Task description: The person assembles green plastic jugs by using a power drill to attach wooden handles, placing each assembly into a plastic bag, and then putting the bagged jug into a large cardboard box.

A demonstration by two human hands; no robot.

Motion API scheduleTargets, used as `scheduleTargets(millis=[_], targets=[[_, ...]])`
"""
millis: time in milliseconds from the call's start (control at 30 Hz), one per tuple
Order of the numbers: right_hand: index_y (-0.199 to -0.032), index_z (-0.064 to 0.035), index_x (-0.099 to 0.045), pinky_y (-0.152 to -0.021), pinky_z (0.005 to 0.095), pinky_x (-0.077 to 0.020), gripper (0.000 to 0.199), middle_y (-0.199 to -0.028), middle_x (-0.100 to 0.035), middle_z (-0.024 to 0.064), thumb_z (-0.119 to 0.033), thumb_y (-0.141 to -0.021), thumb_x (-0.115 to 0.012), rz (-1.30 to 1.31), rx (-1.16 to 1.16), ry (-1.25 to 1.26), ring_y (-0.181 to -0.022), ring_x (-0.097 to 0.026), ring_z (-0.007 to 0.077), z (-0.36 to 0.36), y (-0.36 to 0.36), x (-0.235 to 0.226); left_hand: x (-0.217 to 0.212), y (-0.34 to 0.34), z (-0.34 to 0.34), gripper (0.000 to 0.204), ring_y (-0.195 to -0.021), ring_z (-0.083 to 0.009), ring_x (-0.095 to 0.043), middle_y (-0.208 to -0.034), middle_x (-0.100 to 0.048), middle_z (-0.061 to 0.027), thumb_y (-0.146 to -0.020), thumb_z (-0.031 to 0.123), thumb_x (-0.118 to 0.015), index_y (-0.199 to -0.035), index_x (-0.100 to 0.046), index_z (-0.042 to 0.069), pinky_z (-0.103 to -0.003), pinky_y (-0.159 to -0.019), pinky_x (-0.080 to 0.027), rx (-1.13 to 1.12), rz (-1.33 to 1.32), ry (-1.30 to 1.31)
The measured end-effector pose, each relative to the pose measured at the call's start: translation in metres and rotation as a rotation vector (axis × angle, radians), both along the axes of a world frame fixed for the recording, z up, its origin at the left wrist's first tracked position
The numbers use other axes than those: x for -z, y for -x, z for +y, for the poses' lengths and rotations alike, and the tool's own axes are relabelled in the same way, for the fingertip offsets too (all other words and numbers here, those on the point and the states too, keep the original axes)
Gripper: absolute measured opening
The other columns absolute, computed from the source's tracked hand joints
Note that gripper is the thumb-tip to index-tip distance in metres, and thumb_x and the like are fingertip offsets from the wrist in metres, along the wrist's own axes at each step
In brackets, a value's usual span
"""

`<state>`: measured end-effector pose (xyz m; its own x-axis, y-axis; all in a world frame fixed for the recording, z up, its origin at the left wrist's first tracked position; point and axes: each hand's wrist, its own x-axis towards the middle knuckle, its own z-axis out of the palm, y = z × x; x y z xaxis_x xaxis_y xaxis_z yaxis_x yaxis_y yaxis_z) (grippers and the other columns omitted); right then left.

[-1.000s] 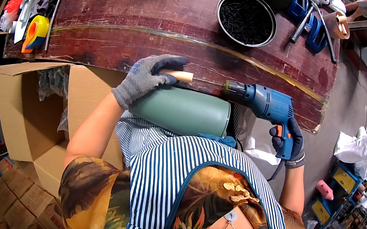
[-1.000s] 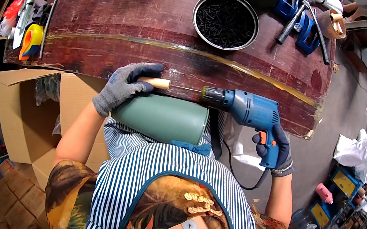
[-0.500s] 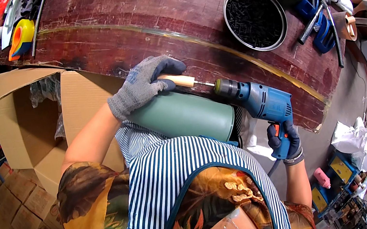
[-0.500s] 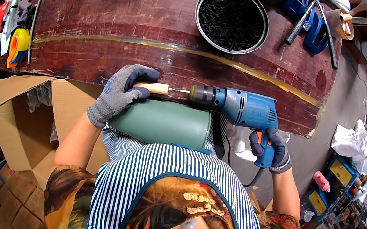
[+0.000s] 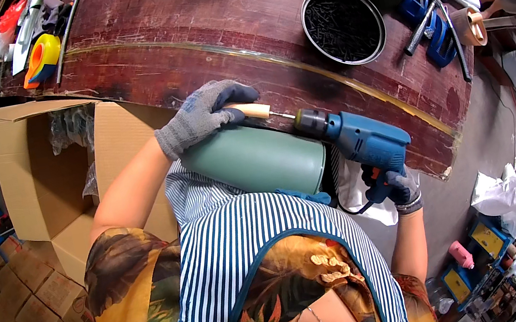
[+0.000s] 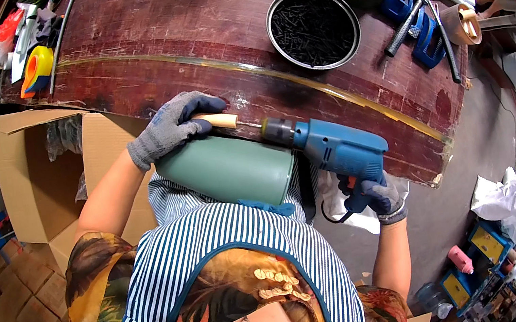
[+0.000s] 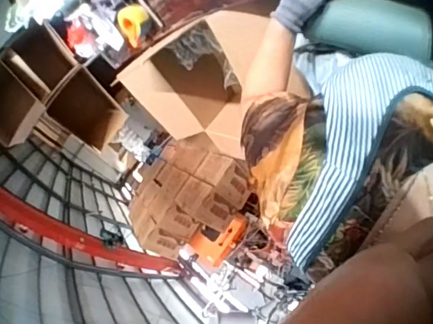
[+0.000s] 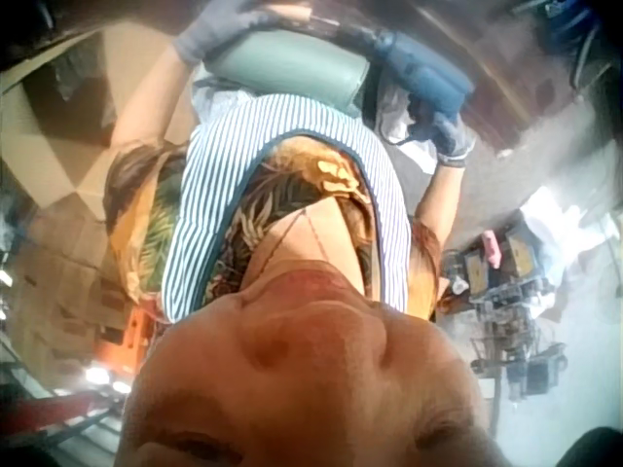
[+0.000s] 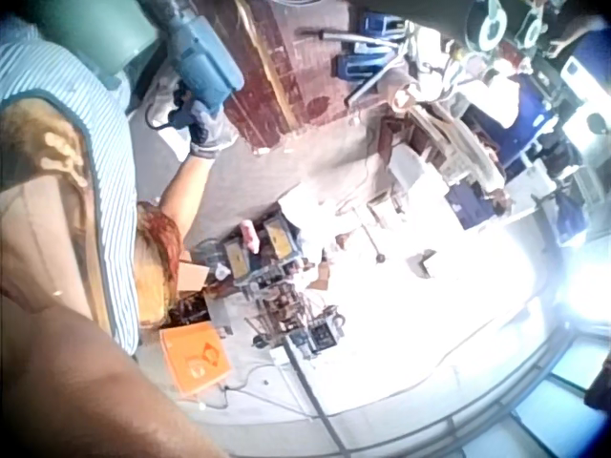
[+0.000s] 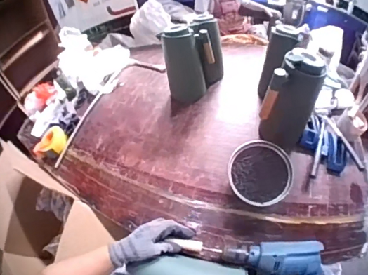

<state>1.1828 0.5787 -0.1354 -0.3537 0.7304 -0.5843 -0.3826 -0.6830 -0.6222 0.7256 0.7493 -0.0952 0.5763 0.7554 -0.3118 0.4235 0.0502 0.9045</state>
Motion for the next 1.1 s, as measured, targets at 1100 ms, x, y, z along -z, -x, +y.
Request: scheduleTargets(millis=[1100], targets=[[-0.113,-0.0153,-0.070,-0.095,0.0494,-0.0472,0.033,-0.120,-0.065,0.0156,-0.036,-0.091,-0.058,-1.435,0.273,0.288,-0.117,-0.058,0.0374,-0.103,-0.037,0.144,-0.125,-0.081,0.042,0.029,-0.099,-0.0254,-0.059,-0.100,-0.061,-0.0070,-0.080,0.017,-0.066,-0.109,-0.065,0.014,-0.041,-0.084,-0.047,0.796,1.302,-1.448]])
